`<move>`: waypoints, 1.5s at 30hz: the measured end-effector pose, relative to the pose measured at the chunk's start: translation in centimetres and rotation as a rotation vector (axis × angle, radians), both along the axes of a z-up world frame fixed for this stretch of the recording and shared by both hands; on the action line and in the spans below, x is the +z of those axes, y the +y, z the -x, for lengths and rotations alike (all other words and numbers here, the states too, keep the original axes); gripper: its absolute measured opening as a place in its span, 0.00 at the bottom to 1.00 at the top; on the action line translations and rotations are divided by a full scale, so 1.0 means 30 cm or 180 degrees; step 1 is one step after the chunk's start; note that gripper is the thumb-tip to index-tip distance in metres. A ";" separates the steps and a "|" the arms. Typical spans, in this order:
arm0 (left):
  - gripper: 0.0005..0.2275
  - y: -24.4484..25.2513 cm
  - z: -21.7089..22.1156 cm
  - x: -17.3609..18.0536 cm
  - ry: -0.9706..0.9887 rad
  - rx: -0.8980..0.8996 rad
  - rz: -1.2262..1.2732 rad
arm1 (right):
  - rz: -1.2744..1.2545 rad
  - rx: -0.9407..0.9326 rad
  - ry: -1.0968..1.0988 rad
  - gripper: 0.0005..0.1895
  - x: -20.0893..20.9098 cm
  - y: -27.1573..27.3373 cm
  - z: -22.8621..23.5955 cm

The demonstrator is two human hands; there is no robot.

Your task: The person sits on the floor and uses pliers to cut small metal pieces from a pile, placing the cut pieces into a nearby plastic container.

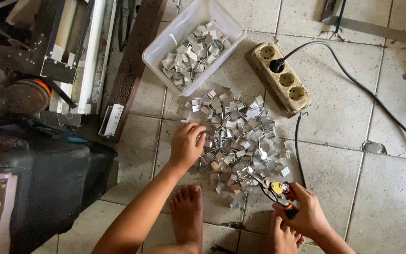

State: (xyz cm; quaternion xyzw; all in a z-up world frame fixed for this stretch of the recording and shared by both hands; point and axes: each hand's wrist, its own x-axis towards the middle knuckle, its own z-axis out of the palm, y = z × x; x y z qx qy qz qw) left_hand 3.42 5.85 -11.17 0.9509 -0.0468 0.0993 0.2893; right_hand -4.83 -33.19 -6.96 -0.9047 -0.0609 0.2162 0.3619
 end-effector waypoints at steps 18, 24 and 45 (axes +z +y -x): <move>0.08 0.020 0.001 0.186 0.0367 -0.0166 0.0220 | -0.0210 0.0320 -0.0052 0.19 0.010 0.003 0.010; 0.06 0.045 0.040 0.095 0.0856 -0.0158 0.0057 | -0.0343 0.0374 -0.0181 0.20 -0.023 -0.005 0.030; 0.09 -0.185 0.133 0.403 -0.0183 -0.1345 0.1751 | 0.0365 0.0718 -0.0796 0.44 0.184 0.036 -0.133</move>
